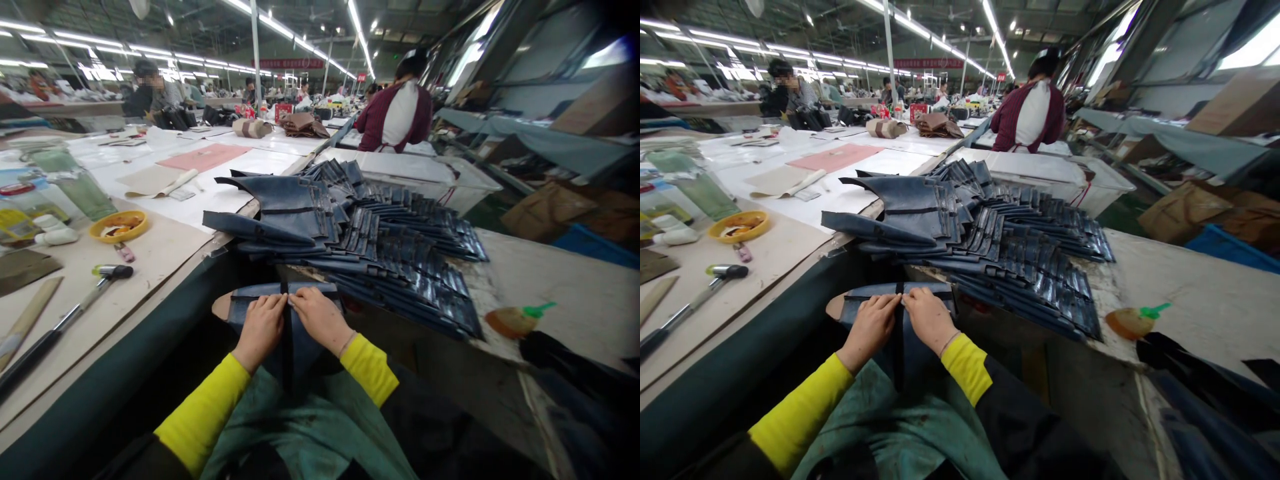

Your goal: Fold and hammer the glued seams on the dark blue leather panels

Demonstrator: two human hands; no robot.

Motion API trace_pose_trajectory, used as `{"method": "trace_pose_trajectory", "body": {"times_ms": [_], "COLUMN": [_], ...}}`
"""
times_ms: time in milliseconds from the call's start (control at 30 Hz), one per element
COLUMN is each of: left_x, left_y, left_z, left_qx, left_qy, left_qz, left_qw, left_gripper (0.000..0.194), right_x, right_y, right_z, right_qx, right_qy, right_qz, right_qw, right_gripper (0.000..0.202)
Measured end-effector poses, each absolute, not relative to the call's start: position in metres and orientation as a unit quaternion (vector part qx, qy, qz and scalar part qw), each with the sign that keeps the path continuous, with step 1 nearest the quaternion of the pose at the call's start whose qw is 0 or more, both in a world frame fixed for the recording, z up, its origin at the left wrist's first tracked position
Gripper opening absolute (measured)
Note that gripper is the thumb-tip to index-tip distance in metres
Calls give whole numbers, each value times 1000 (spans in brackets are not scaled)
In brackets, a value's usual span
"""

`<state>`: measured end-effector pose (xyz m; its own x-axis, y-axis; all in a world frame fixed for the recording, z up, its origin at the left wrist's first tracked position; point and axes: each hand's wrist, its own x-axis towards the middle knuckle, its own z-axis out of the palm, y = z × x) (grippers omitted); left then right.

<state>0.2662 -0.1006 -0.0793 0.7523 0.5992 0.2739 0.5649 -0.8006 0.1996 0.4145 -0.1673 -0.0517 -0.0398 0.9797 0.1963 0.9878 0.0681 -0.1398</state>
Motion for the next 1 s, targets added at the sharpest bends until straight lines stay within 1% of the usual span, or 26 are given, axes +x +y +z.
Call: {"method": "trace_pose_trajectory", "body": {"times_ms": [200, 433, 767, 1000], "left_x": [267, 269, 240, 233], "left_y": [-99, -100, -99, -99], "left_z": [-78, -76, -83, -84], "left_qx": [937, 937, 914, 907], "left_qy": [311, 306, 347, 362], "left_qz": [152, 161, 210, 213], "left_qw": [52, 58, 28, 27], "left_gripper": [42, 41, 35, 35], "right_x": [414, 418, 418, 401], "right_y": [-177, -189, -192, -162], "right_z": [-57, -52, -62, -49], "right_qx": [-689, -695, -680, -657], "right_qy": [-714, -710, -707, -725], "right_qz": [-17, -16, -1, -14], "right_qw": [125, 112, 195, 204], "right_gripper": [29, 28, 27, 28]}}
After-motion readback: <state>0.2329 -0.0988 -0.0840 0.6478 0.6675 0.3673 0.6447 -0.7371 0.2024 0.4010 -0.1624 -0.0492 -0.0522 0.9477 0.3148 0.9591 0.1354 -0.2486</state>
